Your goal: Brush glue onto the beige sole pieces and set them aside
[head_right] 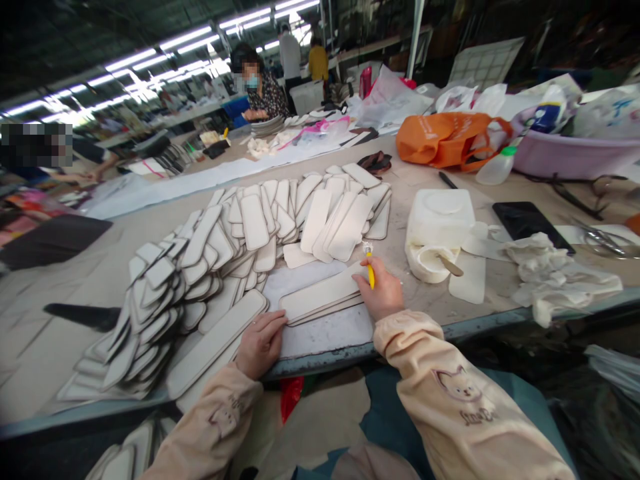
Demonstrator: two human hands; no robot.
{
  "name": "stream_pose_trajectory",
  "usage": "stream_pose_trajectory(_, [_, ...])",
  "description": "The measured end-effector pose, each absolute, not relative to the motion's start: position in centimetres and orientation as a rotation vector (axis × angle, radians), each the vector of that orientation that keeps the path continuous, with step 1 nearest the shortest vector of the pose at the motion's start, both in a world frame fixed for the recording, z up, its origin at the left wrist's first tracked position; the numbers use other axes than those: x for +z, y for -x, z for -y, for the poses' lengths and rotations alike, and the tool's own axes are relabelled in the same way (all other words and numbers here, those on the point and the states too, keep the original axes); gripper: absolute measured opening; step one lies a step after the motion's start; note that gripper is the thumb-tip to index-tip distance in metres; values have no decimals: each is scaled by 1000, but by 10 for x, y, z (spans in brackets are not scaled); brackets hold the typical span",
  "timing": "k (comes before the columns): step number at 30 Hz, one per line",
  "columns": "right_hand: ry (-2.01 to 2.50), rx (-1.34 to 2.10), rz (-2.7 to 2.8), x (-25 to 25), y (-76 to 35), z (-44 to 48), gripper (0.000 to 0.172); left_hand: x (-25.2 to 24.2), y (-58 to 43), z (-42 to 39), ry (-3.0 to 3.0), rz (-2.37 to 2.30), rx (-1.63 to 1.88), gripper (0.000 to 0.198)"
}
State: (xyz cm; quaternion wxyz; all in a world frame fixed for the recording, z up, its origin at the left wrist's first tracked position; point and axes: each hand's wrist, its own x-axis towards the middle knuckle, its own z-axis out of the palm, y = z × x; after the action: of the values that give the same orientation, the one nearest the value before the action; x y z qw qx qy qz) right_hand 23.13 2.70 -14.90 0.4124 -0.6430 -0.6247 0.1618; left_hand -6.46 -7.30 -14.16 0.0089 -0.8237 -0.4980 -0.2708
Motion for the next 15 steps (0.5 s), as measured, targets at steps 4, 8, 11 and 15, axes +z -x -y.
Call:
stream_pose_trajectory(4, [1614,353,1557,-150,-236,-30,26,-143,65,72,2546,1540,-828,29])
stream_pose_trajectory(8, [1626,291,1587,-148,-238,-30,23,-142,65,72,2526,1508,-840,28])
stream_pose_trajectory(11, [1671,243,1632,-146,-236,-29,23,-140,65,72,2522,1475,-834,26])
stream_pose_trajectory(15, [1707,218,1688,-145,-236,-29,23,-140,65,72,2514,1456,-814,26])
